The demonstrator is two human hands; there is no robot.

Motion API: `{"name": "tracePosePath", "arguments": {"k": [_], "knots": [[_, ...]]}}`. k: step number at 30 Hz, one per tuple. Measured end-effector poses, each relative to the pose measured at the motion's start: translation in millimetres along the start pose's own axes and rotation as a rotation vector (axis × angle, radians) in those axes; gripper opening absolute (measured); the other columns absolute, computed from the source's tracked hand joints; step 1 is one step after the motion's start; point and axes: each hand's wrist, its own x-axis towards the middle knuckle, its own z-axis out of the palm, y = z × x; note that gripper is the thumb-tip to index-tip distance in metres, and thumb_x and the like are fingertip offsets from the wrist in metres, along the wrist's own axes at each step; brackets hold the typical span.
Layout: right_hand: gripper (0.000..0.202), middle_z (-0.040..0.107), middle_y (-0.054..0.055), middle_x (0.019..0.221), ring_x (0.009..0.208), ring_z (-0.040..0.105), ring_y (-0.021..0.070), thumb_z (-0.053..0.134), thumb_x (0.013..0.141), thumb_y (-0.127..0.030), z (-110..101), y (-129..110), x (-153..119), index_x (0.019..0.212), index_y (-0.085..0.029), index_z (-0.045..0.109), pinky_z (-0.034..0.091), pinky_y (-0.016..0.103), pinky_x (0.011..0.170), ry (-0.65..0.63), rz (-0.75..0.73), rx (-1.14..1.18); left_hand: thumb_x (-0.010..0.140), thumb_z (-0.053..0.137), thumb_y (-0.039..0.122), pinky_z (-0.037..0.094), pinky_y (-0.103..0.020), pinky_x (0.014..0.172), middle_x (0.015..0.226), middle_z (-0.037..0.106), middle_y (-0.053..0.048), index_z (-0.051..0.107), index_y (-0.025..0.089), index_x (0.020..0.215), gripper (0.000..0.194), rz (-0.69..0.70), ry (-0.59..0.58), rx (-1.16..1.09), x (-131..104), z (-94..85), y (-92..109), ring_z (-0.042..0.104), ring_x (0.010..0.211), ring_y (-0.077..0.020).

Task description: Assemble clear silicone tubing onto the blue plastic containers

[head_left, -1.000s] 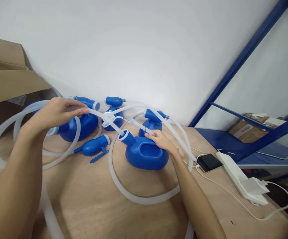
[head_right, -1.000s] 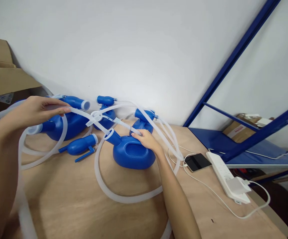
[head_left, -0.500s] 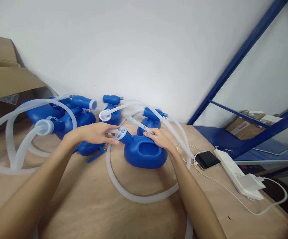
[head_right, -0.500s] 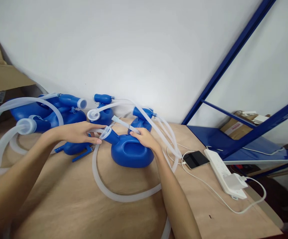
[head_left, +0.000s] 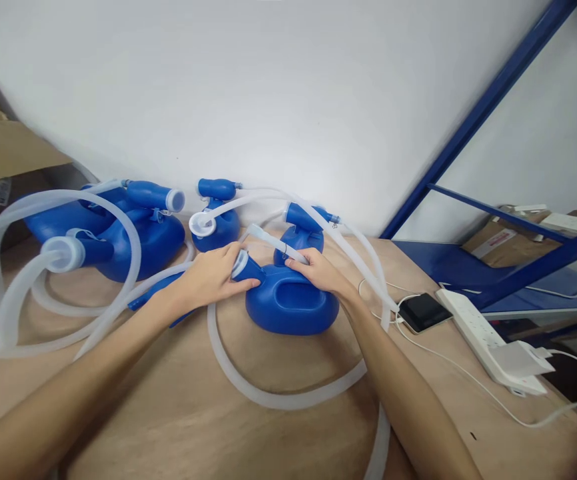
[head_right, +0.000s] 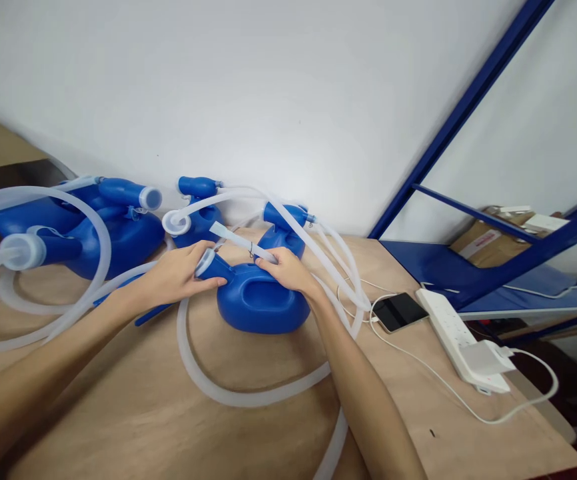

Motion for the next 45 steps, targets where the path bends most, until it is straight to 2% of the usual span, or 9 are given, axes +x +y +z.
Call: {"name": "tracePosePath", "arguments": {"k": [6, 10, 12, 17, 21, 26, 31, 40, 45], "knots": [[0.039, 0.042, -0.003, 0.065, 0.061, 0.036, 0.0131, 0.057, 0.091, -0.053, -3, -3, -1, 0.07, -0.02, 0.053, 0.03, 0.029, 0.059, -0.015, -0.003, -0.012, 0.094, 0.059, 0.057, 0.055, -0.047, 0.085, 0.121, 0.07, -0.018, 0.051, 0.015, 0.131, 0.056, 0.15, 0.113, -0.077, -2, 6.3, 1, 0.071, 0.106, -0.0375], [0.043, 0.036, -0.004, 0.06, 0.058, 0.03, 0.0119, 0.06, 0.089, -0.053, -10, -1, -2, 0.063, -0.022, 0.046, 0.026, 0.029, 0.056, -0.122, -0.008, 0.017, 0.097, 0.058, 0.048, 0.056, -0.043, 0.087, 0.117, 0.073, -0.013, 0.056, 0.02, 0.121, 0.037, 0.298, 0.083, -0.15, -10, 5.9, 13, 0.072, 0.105, -0.0323], [0.043, 0.034, -0.005, 0.059, 0.057, 0.028, 0.0115, 0.061, 0.088, -0.053, -13, 0, -3, 0.062, -0.022, 0.047, 0.024, 0.03, 0.055, -0.153, 0.001, 0.023, 0.098, 0.058, 0.048, 0.057, -0.042, 0.086, 0.12, 0.074, -0.014, 0.054, 0.02, 0.131, 0.043, 0.328, 0.092, -0.161, -14, 7.1, 19, 0.072, 0.108, -0.0322], [0.045, 0.036, -0.005, 0.06, 0.058, 0.031, 0.0116, 0.063, 0.088, -0.055, -15, 2, -3, 0.062, -0.022, 0.047, 0.025, 0.029, 0.056, -0.161, 0.003, 0.066, 0.095, 0.059, 0.059, 0.06, -0.047, 0.081, 0.135, 0.068, -0.021, 0.038, 0.016, 0.156, 0.078, 0.176, 0.08, -0.058, -19, 3.9, 22, 0.072, 0.109, -0.0381], [0.048, 0.039, -0.005, 0.062, 0.06, 0.034, 0.0119, 0.065, 0.087, -0.062, -14, 5, -5, 0.066, -0.021, 0.05, 0.027, 0.029, 0.057, -0.148, 0.035, 0.094, 0.096, 0.056, 0.063, 0.06, -0.042, 0.074, 0.156, 0.053, -0.018, 0.049, 0.023, 0.151, 0.068, 0.132, 0.094, 0.024, -22, -6.9, 25, 0.074, 0.106, -0.0346], [0.05, 0.039, -0.004, 0.063, 0.061, 0.034, 0.0122, 0.065, 0.085, -0.065, -14, 4, -6, 0.069, -0.02, 0.054, 0.028, 0.028, 0.058, -0.147, 0.028, 0.103, 0.094, 0.06, 0.062, 0.058, -0.042, 0.076, 0.12, 0.074, -0.018, 0.059, 0.015, 0.14, 0.066, -0.042, 0.247, 0.188, -28, -11.0, 40, 0.075, 0.099, -0.036], [0.049, 0.04, -0.004, 0.063, 0.06, 0.034, 0.012, 0.063, 0.086, -0.063, -13, 2, -7, 0.067, -0.02, 0.053, 0.027, 0.028, 0.057, -0.122, 0.006, 0.072, 0.1, 0.048, 0.066, 0.054, -0.044, 0.068, 0.091, 0.076, -0.016, 0.067, 0.013, 0.109, 0.057, -0.181, 0.123, 0.208, -29, -3.8, 49, 0.074, 0.084, -0.0389], [0.041, 0.039, -0.003, 0.065, 0.062, 0.032, 0.0116, 0.064, 0.087, -0.054, -13, 4, -7, 0.072, -0.017, 0.062, 0.026, 0.028, 0.056, -0.137, -0.011, 0.042, 0.103, 0.039, 0.065, 0.056, -0.045, 0.082, 0.101, 0.074, -0.016, 0.061, 0.014, 0.114, 0.056, 0.232, 0.218, 0.04, -22, 19.6, 3, 0.072, 0.093, -0.0343], [0.041, 0.037, -0.004, 0.064, 0.061, 0.031, 0.0113, 0.063, 0.087, -0.054, -13, 4, -5, 0.073, -0.017, 0.062, 0.025, 0.027, 0.055, -0.172, -0.026, 0.04, 0.101, 0.048, 0.061, 0.056, -0.041, 0.075, 0.097, 0.073, -0.014, 0.06, 0.015, 0.111, 0.049, 0.312, 0.255, -0.016, -18, 18.1, 4, 0.072, 0.086, -0.0316]]}}
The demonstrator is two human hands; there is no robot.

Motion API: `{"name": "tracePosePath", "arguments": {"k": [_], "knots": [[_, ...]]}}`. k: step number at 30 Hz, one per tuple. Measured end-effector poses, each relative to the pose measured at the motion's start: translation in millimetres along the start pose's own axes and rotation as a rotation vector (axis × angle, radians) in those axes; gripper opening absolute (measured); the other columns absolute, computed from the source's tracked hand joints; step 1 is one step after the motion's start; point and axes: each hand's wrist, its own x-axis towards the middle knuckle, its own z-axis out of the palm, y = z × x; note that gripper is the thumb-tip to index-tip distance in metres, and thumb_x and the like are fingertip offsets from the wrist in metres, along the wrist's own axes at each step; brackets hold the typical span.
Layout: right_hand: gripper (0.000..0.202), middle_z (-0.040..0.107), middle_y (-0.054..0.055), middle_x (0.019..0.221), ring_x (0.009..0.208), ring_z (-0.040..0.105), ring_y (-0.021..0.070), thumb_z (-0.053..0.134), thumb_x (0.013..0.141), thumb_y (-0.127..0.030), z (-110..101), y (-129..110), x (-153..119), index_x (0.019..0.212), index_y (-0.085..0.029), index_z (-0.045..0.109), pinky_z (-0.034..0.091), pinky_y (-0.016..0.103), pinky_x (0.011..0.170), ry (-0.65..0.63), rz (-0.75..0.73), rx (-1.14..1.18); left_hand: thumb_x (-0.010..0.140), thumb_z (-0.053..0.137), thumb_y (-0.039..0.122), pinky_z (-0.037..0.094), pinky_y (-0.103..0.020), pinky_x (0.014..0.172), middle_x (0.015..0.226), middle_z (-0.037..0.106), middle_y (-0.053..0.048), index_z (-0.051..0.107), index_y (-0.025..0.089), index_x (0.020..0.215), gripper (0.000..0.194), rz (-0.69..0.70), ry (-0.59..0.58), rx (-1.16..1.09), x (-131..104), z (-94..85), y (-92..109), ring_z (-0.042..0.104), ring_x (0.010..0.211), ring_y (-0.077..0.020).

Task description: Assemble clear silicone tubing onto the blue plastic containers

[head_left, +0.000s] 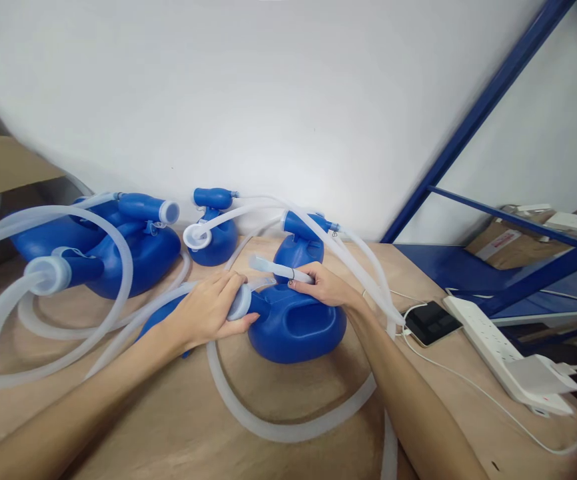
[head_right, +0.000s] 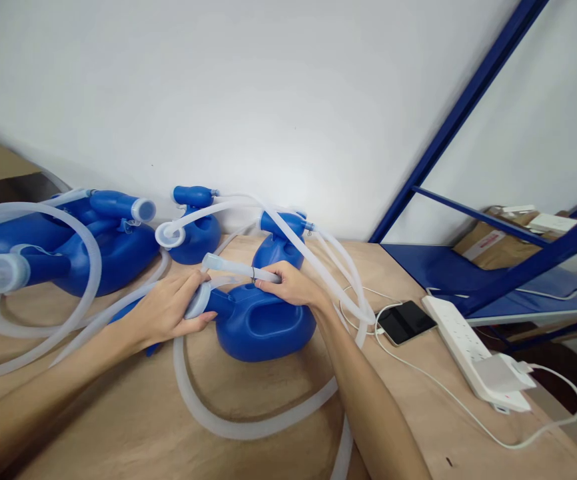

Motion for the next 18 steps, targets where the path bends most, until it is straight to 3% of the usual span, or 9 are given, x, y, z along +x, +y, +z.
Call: {"name": "tracePosePath", "arguments": {"k": [6, 12, 18], "knots": [[0.039, 0.037, -0.004, 0.064, 0.06, 0.03, 0.0107, 0.062, 0.089, -0.05, 0, -1, 2, 0.069, -0.018, 0.057, 0.026, 0.027, 0.056, -0.018, -0.027, 0.011, 0.089, 0.068, 0.055, 0.054, -0.041, 0.068, 0.092, 0.075, -0.011, 0.061, 0.017, 0.112, 0.045, -0.143, -0.056, -0.081, 9, -5.2, 18, 0.072, 0.077, -0.0317], [0.04, 0.038, -0.004, 0.064, 0.061, 0.032, 0.0109, 0.063, 0.089, -0.049, 0, -1, 2, 0.066, -0.018, 0.053, 0.027, 0.027, 0.057, -0.013, -0.031, -0.006, 0.09, 0.071, 0.033, 0.056, -0.037, 0.09, 0.113, 0.077, -0.006, 0.061, 0.023, 0.121, 0.033, -0.113, 0.014, -0.41, 13, -1.0, 19, 0.074, 0.1, -0.0254], [0.041, 0.039, -0.004, 0.063, 0.061, 0.033, 0.0117, 0.064, 0.087, -0.054, 0, 1, 3, 0.07, -0.018, 0.059, 0.027, 0.027, 0.057, -0.004, -0.004, -0.005, 0.089, 0.072, 0.041, 0.057, -0.039, 0.082, 0.109, 0.077, -0.008, 0.064, 0.021, 0.121, 0.039, -0.153, -0.018, -0.34, 13, -2.6, 18, 0.074, 0.09, -0.0269]]}}
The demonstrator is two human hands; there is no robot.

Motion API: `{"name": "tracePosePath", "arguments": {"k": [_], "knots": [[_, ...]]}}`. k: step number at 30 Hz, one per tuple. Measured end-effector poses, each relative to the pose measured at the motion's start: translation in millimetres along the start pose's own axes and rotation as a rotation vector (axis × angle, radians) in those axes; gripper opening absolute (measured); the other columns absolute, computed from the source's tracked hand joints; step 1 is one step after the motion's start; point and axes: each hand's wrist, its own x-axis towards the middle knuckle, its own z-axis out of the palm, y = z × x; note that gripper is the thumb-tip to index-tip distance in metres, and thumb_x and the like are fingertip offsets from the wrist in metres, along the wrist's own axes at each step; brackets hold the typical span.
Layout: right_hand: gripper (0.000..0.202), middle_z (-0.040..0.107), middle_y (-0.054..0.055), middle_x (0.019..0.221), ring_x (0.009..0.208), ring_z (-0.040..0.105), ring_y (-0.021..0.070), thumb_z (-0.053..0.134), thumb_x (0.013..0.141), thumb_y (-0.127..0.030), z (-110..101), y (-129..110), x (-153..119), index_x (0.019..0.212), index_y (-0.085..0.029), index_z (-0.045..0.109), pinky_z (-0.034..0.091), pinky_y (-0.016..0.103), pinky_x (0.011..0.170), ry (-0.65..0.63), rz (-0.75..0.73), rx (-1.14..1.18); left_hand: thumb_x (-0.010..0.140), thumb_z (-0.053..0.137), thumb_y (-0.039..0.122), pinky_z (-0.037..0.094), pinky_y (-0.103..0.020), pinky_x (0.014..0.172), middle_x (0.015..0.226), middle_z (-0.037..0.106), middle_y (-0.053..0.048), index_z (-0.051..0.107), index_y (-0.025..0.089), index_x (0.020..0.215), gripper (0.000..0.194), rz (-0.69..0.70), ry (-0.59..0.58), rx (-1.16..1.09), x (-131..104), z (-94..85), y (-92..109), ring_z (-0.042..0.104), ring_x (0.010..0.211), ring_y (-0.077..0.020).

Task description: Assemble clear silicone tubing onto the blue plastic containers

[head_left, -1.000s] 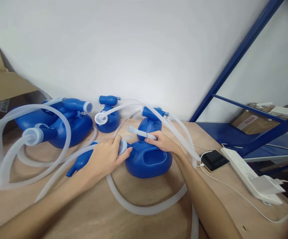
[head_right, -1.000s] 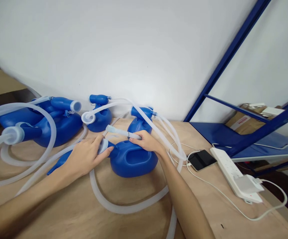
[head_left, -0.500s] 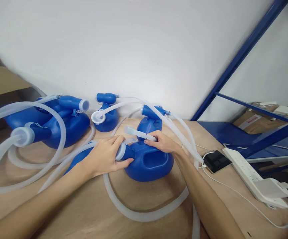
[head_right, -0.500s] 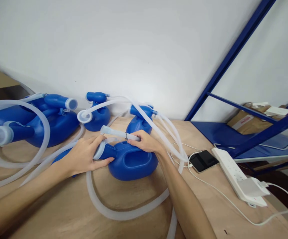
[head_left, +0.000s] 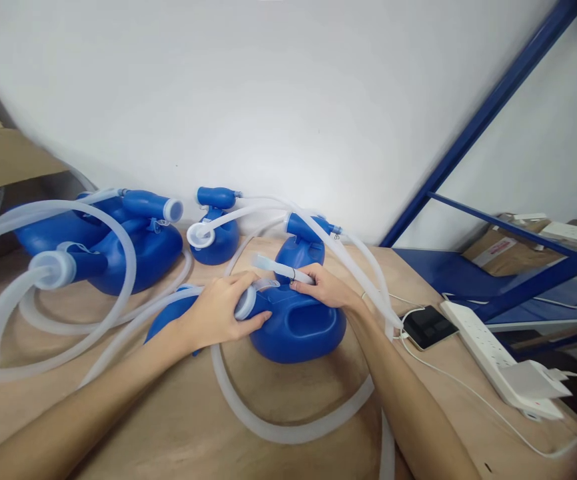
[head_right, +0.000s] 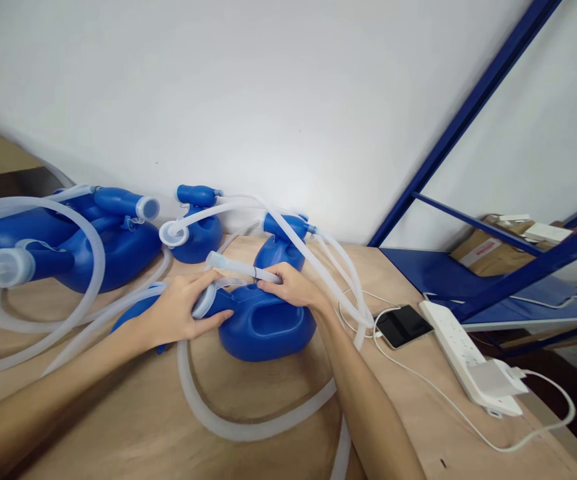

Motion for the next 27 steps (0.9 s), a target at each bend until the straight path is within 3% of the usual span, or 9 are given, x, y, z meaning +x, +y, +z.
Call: {"name": "tracePosePath", "arguments": {"k": [6, 9, 13, 16, 20, 27], "knots": [[0.049, 0.045, -0.003, 0.065, 0.063, 0.037, 0.0123, 0.068, 0.082, -0.064, -1, -3, -2, 0.069, -0.018, 0.058, 0.031, 0.027, 0.059, 0.028, 0.046, 0.087, 0.096, 0.062, 0.058, 0.056, -0.04, 0.084, 0.115, 0.078, -0.01, 0.063, 0.025, 0.138, 0.054, -0.099, -0.141, 0.162, 7, -21.5, 15, 0.074, 0.1, -0.0318], [0.051, 0.046, -0.003, 0.066, 0.064, 0.038, 0.0125, 0.07, 0.08, -0.066, -1, -2, -4, 0.068, -0.018, 0.057, 0.032, 0.027, 0.06, 0.06, 0.032, 0.082, 0.101, 0.056, 0.049, 0.055, -0.04, 0.084, 0.115, 0.078, -0.009, 0.067, 0.026, 0.136, 0.043, -0.089, -0.173, 0.294, 15, -26.4, 25, 0.074, 0.102, -0.0316], [0.051, 0.049, -0.002, 0.068, 0.066, 0.041, 0.0138, 0.067, 0.083, -0.067, -2, -1, -6, 0.072, -0.018, 0.059, 0.034, 0.028, 0.062, 0.093, 0.0, 0.031, 0.098, 0.052, 0.025, 0.054, -0.036, 0.081, 0.111, 0.081, -0.005, 0.076, 0.026, 0.116, 0.03, -0.048, -0.174, 0.291, 24, -21.5, 31, 0.075, 0.097, -0.0267], [0.046, 0.053, -0.001, 0.071, 0.069, 0.046, 0.0156, 0.063, 0.09, -0.062, -2, -5, -7, 0.075, -0.018, 0.061, 0.036, 0.029, 0.066, 0.154, -0.047, -0.057, 0.095, 0.053, 0.021, 0.053, -0.035, 0.079, 0.102, 0.081, -0.004, 0.076, 0.023, 0.101, 0.024, -0.031, -0.162, 0.243, 23, -17.0, 27, 0.074, 0.094, -0.0254], [0.037, 0.06, 0.001, 0.077, 0.074, 0.051, 0.0169, 0.059, 0.096, -0.051, 4, -18, -6, 0.08, -0.018, 0.063, 0.037, 0.03, 0.07, 0.218, -0.117, -0.164, 0.095, 0.054, 0.021, 0.052, -0.034, 0.081, 0.098, 0.081, -0.003, 0.075, 0.022, 0.099, 0.022, -0.009, -0.101, 0.151, 19, -14.3, 18, 0.074, 0.09, -0.023], [0.034, 0.056, -0.002, 0.078, 0.073, 0.05, 0.0143, 0.065, 0.094, -0.05, 18, -31, -1, 0.081, -0.019, 0.057, 0.035, 0.027, 0.068, 0.051, -0.102, -0.173, 0.093, 0.055, 0.022, 0.047, -0.031, 0.077, 0.09, 0.079, 0.0, 0.074, 0.023, 0.094, 0.019, -0.002, -0.065, 0.052, 18, -12.7, 14, 0.072, 0.081, -0.0193]]}}
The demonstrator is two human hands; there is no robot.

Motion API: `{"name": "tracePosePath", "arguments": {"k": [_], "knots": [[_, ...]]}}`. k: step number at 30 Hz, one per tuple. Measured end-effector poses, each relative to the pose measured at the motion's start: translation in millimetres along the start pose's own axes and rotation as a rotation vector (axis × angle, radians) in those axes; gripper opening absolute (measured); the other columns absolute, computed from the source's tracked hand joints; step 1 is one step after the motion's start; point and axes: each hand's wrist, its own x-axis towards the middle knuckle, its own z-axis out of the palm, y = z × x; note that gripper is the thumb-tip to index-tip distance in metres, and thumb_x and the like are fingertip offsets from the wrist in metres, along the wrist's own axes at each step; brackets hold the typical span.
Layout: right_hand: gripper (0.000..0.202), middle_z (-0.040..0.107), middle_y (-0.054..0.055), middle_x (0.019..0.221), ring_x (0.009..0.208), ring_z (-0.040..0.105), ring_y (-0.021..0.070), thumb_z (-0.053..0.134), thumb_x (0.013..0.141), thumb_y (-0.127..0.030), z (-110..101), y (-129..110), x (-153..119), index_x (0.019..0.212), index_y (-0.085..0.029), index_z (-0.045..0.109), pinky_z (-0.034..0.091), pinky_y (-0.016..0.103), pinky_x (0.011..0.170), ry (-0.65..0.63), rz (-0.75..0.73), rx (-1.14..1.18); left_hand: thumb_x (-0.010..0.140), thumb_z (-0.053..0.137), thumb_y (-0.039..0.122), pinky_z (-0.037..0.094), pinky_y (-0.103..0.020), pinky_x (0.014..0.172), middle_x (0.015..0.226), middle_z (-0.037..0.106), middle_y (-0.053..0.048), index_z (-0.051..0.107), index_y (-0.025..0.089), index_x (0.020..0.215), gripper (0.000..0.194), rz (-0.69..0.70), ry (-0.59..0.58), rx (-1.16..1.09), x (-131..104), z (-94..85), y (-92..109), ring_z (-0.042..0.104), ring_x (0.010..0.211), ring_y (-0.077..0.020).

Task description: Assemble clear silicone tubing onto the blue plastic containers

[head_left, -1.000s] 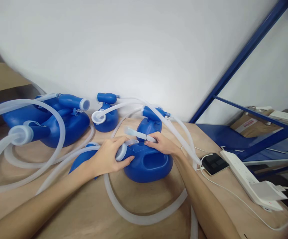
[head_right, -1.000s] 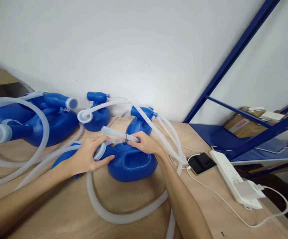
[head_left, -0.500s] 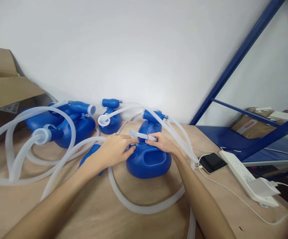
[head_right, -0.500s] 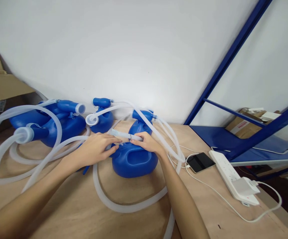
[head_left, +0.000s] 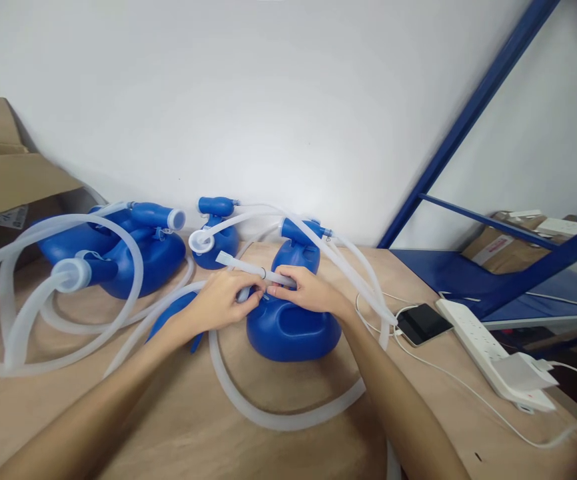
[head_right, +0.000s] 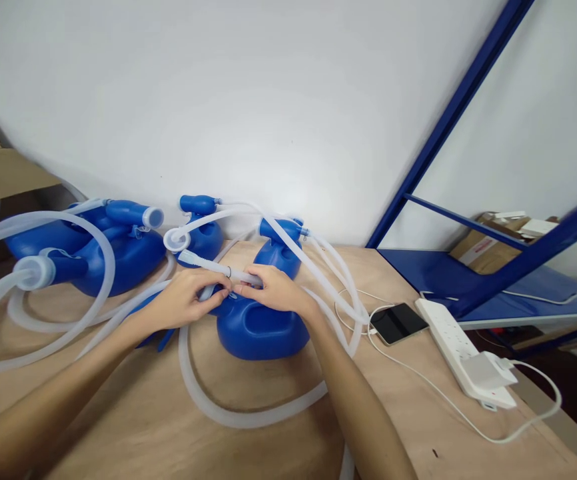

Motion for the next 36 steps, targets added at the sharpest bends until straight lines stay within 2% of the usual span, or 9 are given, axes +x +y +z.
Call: {"name": "tracePosePath", "arguments": {"k": [6, 10, 13, 15, 21, 23, 26, 30, 36], "knots": [[0.033, 0.061, -0.002, 0.08, 0.073, 0.053, 0.0148, 0.072, 0.09, -0.051, -3, -2, -1, 0.086, -0.019, 0.065, 0.035, 0.026, 0.067, -0.057, 0.072, -0.063, 0.089, 0.055, 0.02, 0.046, -0.03, 0.076, 0.085, 0.077, 0.002, 0.071, 0.022, 0.087, 0.017, -0.011, -0.018, -0.027, 2, 0.8, 0, 0.068, 0.076, -0.0174], [0.023, 0.064, -0.002, 0.082, 0.075, 0.055, 0.0153, 0.075, 0.086, -0.042, -2, -11, -2, 0.094, -0.021, 0.071, 0.034, 0.026, 0.068, -0.059, 0.143, -0.101, 0.086, 0.059, 0.023, 0.049, -0.03, 0.078, 0.084, 0.077, 0.002, 0.071, 0.023, 0.087, 0.012, -0.039, 0.025, -0.028, 1, 5.9, 0, 0.068, 0.076, -0.0183], [0.03, 0.063, -0.003, 0.081, 0.077, 0.057, 0.0163, 0.082, 0.08, -0.044, -1, -14, -1, 0.1, -0.024, 0.073, 0.034, 0.026, 0.069, -0.067, 0.157, -0.114, 0.086, 0.062, 0.026, 0.051, -0.031, 0.08, 0.085, 0.077, 0.0, 0.071, 0.024, 0.086, 0.009, -0.074, 0.035, -0.029, 0, 8.1, -1, 0.069, 0.079, -0.02], [0.033, 0.062, -0.003, 0.081, 0.077, 0.056, 0.0165, 0.081, 0.081, -0.049, -2, -12, -1, 0.1, -0.023, 0.073, 0.035, 0.026, 0.07, -0.093, 0.139, -0.101, 0.086, 0.062, 0.025, 0.052, -0.032, 0.081, 0.087, 0.077, 0.0, 0.07, 0.024, 0.084, 0.009, -0.081, 0.032, -0.045, -1, 7.9, 0, 0.069, 0.081, -0.0206], [0.032, 0.061, -0.002, 0.084, 0.074, 0.052, 0.0149, 0.073, 0.088, -0.048, -6, 1, 0, 0.102, -0.019, 0.071, 0.038, 0.026, 0.069, -0.147, 0.008, 0.035, 0.088, 0.061, 0.024, 0.05, -0.032, 0.081, 0.088, 0.078, 0.001, 0.072, 0.024, 0.088, 0.011, -0.059, 0.003, -0.085, 1, 2.8, 0, 0.069, 0.08, -0.0191], [0.031, 0.06, -0.002, 0.08, 0.072, 0.051, 0.0145, 0.069, 0.091, -0.048, -6, 2, 0, 0.098, -0.018, 0.071, 0.038, 0.025, 0.067, -0.135, 0.026, 0.025, 0.089, 0.061, 0.025, 0.049, -0.032, 0.079, 0.088, 0.079, 0.001, 0.074, 0.024, 0.091, 0.013, -0.058, -0.023, -0.089, 1, 2.0, 0, 0.07, 0.079, -0.019], [0.027, 0.059, -0.003, 0.077, 0.071, 0.051, 0.0143, 0.073, 0.087, -0.045, -4, 0, 0, 0.094, -0.019, 0.071, 0.035, 0.025, 0.066, -0.11, 0.09, -0.031, 0.086, 0.062, 0.023, 0.05, -0.032, 0.077, 0.089, 0.08, 0.002, 0.076, 0.025, 0.092, 0.016, -0.076, -0.026, -0.081, 2, 2.8, 0, 0.071, 0.078, -0.0198], [0.025, 0.06, -0.003, 0.075, 0.071, 0.052, 0.0146, 0.076, 0.085, -0.045, -3, -4, 1, 0.093, -0.021, 0.072, 0.034, 0.024, 0.066, -0.105, 0.153, -0.058, 0.084, 0.062, 0.022, 0.052, -0.034, 0.082, 0.093, 0.082, 0.002, 0.077, 0.027, 0.092, 0.018, -0.113, 0.012, -0.062, 1, 6.0, 1, 0.074, 0.087, -0.0222], [0.026, 0.062, -0.003, 0.076, 0.073, 0.054, 0.0155, 0.075, 0.087, -0.047, -4, -5, 0, 0.095, -0.023, 0.073, 0.034, 0.025, 0.066, -0.111, 0.156, -0.063, 0.085, 0.062, 0.022, 0.053, -0.036, 0.09, 0.098, 0.082, 0.002, 0.077, 0.026, 0.089, 0.016, -0.144, 0.037, -0.125, 1, 7.1, 2, 0.074, 0.094, -0.0228]]}}
